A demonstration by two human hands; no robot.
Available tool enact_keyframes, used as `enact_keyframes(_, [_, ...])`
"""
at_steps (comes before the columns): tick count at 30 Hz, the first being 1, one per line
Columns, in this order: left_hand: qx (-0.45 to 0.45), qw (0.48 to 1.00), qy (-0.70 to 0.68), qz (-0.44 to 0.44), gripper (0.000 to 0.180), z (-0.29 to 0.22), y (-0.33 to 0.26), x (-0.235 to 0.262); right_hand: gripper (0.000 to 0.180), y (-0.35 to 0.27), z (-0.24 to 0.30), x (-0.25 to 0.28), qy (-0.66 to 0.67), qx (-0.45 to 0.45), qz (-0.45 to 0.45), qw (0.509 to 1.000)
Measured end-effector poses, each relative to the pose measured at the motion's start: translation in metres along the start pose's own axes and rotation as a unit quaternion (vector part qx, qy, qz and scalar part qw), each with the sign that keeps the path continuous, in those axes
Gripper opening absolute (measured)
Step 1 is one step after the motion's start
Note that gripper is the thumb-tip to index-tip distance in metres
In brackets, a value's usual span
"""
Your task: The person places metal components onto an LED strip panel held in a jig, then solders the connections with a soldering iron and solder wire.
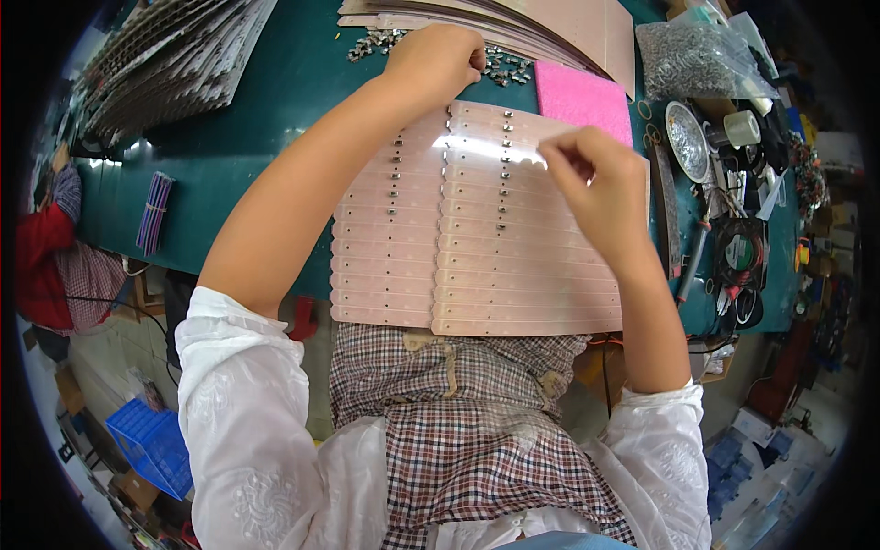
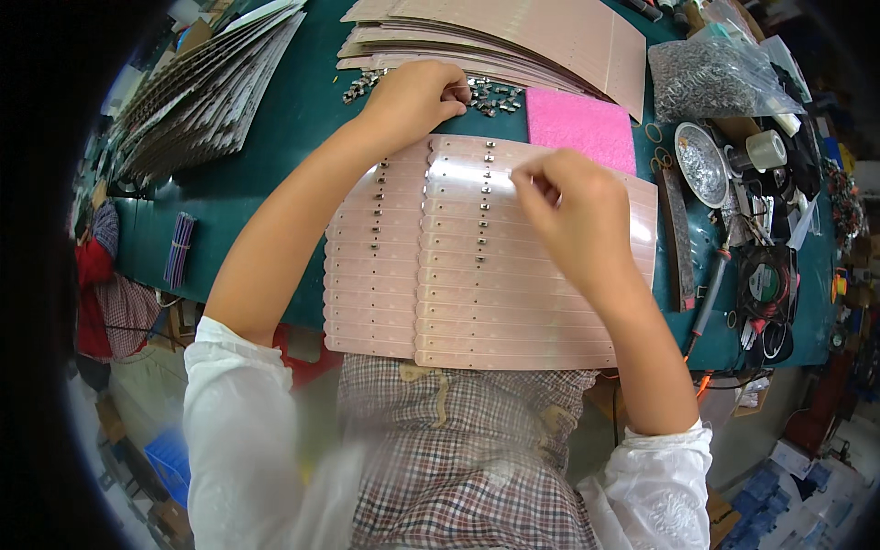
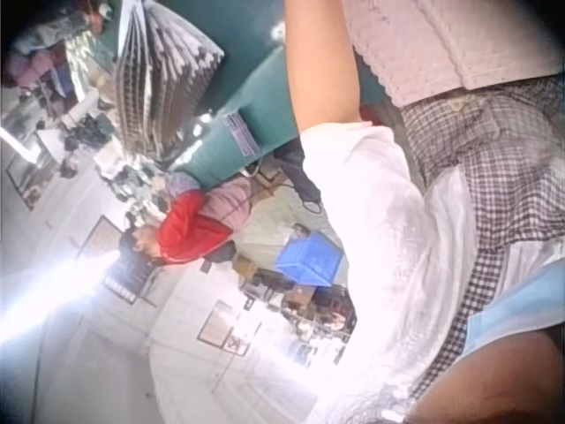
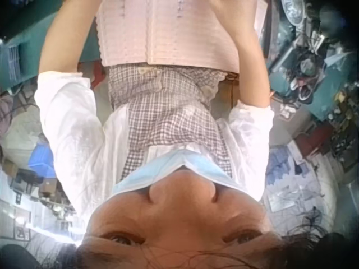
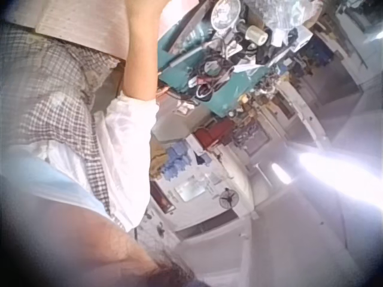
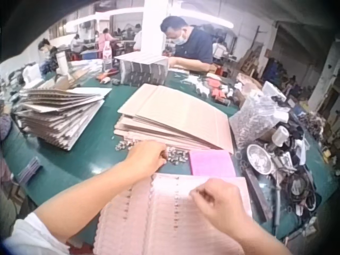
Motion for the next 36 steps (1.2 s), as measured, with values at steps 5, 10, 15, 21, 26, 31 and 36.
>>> enact_keyframes(5, [-0.028,0.999,0.011,-0.01,0.013,-0.006,0.003,-0.002,0.014,0.062,-0.031,-0.025,-0.042,-0.03,-0.016,0.999])
enact_keyframes(10, [0.002,0.999,-0.001,-0.043,0.017,-0.004,-0.003,0.003,0.017,0.085,-0.032,-0.049,-0.068,-0.082,0.032,0.994])
enact_keyframes(15, [0.046,0.994,-0.085,-0.056,0.02,-0.002,-0.015,0.035,0.017,0.085,-0.032,-0.054,-0.092,-0.083,0.05,0.991])
enact_keyframes(21, [0.082,0.983,-0.137,-0.085,0.014,0.0,-0.059,0.072,0.016,0.085,-0.036,-0.053,-0.035,-0.093,-0.006,0.995])
enact_keyframes(26, [0.149,0.97,-0.188,-0.044,0.018,-0.007,-0.111,0.088,0.016,0.082,-0.039,-0.042,-0.043,-0.075,-0.014,0.996])
enact_keyframes(31, [0.175,0.95,-0.255,0.052,0.013,-0.03,-0.161,0.083,0.024,0.061,-0.031,-0.021,0.034,-0.086,-0.026,0.995])
enact_keyframes(36, [0.174,0.958,-0.217,0.072,0.013,-0.036,-0.186,0.067,0.015,0.023,-0.014,-0.001,0.065,-0.084,-0.03,0.994])
Point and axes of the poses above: each hand's wrist, its own y-axis towards the middle knuckle, its own x-axis out of the back of the hand, z = x × y, the point moved 3 cm from there along y, towards the middle knuckle, and after that the axes turned 9 degrees about -y, right-handed, at the moved point
